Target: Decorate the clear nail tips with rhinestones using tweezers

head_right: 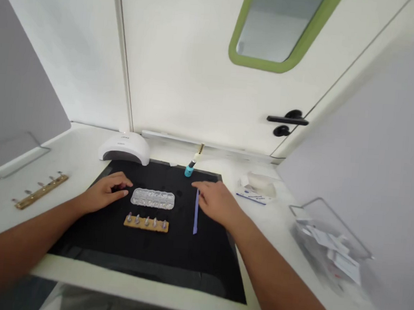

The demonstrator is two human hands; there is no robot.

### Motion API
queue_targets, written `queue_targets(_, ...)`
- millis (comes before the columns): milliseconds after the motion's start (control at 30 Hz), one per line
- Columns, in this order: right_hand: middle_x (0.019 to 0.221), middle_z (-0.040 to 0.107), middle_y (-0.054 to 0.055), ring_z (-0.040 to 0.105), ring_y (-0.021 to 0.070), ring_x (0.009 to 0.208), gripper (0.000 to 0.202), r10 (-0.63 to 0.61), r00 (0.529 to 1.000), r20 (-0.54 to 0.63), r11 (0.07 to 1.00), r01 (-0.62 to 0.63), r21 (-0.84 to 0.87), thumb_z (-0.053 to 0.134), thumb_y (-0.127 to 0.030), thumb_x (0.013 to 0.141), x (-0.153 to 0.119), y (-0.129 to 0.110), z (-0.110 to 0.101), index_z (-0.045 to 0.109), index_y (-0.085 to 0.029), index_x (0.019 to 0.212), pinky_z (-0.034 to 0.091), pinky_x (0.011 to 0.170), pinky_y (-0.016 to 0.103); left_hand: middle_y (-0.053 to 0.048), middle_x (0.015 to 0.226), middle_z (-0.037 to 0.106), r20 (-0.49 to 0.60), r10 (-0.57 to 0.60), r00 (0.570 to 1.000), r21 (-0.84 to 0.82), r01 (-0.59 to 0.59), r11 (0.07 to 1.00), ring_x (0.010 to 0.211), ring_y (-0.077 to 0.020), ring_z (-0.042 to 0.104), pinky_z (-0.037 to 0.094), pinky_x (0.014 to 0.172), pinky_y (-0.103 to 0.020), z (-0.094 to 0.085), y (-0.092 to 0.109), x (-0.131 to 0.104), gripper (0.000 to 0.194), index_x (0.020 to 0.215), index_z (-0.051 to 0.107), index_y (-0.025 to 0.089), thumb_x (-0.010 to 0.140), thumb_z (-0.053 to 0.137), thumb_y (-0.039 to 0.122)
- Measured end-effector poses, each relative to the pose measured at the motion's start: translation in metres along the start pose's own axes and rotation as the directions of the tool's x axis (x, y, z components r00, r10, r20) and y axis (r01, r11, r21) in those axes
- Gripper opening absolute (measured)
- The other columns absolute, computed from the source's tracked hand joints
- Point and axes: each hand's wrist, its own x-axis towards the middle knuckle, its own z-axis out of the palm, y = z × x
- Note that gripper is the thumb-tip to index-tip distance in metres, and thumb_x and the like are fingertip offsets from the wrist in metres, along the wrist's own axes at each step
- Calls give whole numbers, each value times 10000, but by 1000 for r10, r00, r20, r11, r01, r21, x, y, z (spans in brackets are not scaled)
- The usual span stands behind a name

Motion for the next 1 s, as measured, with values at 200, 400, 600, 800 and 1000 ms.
queue_targets(200, 1128, 626, 77, 636, 176, 911, 301, 158, 862, -482, 954, -7, 300, 554, -365, 968, 23, 23, -1, 576, -165, 1192, 570, 786, 364, -100, 1225, 602, 167, 106, 980, 90, -122, 988, 1059, -222, 618, 550, 902, -432, -21, 31, 15, 309, 1207, 585, 152, 958, 585, 335)
queue_targets(400, 1301, 430, 82, 605, 186, 851, 474, 367, 583, -725, 882, 29, 470, 575, -300, 874, 41, 35, 21, 373, -327, 1302, 533, 786, 438, -103, 1240, 598, 367, 201, 908, 183, -283, 942, 1092, -237, 609, 536, 927, -457, -9, 28, 51, 330, 1214, 585, 147, 950, 597, 345)
queue_targets(600, 1282, 429, 59, 604, 205, 866, 516, 436, 527, -729, 846, 36, 532, 598, -270, 795, 40, 48, 37, 392, -373, 1257, 520, 775, 443, -100, 1220, 606, 369, 230, 900, 233, -329, 915, 1060, -225, 620, 549, 903, -436, -2, 14, 66, 321, 1208, 585, 148, 955, 589, 345)
queue_targets(800, 1274, 445, 58, 603, 216, 877, 509, 463, 517, -720, 835, 18, 550, 587, -258, 789, 53, 63, 44, 390, -369, 1245, 515, 779, 451, -101, 1228, 600, 314, 213, 925, 283, -306, 909, 1086, -237, 607, 530, 928, -459, -7, 8, 84, 338, 1209, 584, 148, 949, 594, 364)
queue_targets(1000, 1293, 425, 58, 589, 240, 967, 491, 496, 523, -693, 824, -34, 565, 550, -321, 821, 59, 62, 62, 349, -381, 1264, 509, 830, 466, -123, 1406, 500, 311, 212, 927, 284, -303, 910, 1284, -298, 459, 361, 1100, -527, 3, 11, 83, 487, 1430, 442, 244, 978, 505, 415)
